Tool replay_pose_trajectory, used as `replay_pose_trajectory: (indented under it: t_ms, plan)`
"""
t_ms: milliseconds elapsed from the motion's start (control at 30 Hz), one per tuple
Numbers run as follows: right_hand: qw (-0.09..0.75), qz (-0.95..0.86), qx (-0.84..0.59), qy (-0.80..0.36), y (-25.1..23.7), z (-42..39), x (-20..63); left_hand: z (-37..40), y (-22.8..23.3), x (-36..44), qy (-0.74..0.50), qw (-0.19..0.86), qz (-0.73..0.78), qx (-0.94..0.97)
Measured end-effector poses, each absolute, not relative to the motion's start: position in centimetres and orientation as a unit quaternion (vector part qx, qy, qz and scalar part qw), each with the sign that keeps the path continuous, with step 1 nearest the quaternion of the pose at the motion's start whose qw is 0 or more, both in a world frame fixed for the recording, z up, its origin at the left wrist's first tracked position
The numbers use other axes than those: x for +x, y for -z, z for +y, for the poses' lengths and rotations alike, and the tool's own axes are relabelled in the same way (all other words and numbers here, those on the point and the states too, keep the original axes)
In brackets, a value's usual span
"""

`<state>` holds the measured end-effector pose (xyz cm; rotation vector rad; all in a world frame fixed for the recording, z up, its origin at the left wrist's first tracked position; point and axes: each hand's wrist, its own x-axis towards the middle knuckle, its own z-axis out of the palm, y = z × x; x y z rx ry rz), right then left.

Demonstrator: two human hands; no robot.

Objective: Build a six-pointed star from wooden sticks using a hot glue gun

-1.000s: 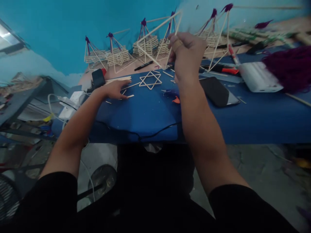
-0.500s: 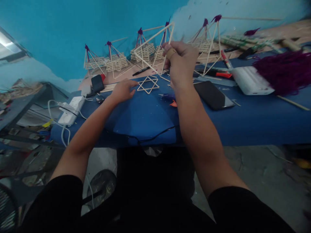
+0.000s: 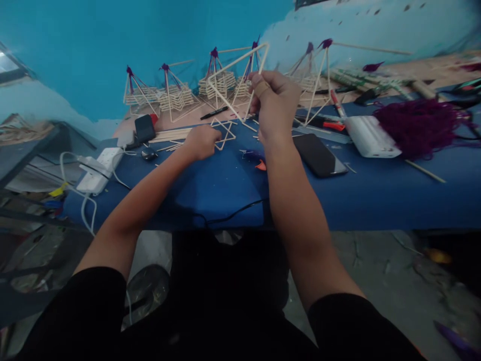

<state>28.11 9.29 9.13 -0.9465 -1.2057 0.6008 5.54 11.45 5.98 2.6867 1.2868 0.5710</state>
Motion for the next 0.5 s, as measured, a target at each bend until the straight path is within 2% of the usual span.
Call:
replay_pose_trajectory:
  t_ms: [200,333,500]
  plan:
    - [0.665,-0.549,-0.416,-0.289,-9.4,8.6,27.7,1.8,-6.4,2.5,-0.207,0.022,0.471,0.857]
    - [0.615,-0.611,-0.398,-0.300,-9.2,7.9,26.9,-4.2,-4.9,3.2,-0.188,0.026,0.509,0.840]
    - [0.535,-0.672,-0.422,-0.290,-8.7,6.8,25.9,-6.4,-2.5,5.9,-0.218,0.035,0.522,0.824]
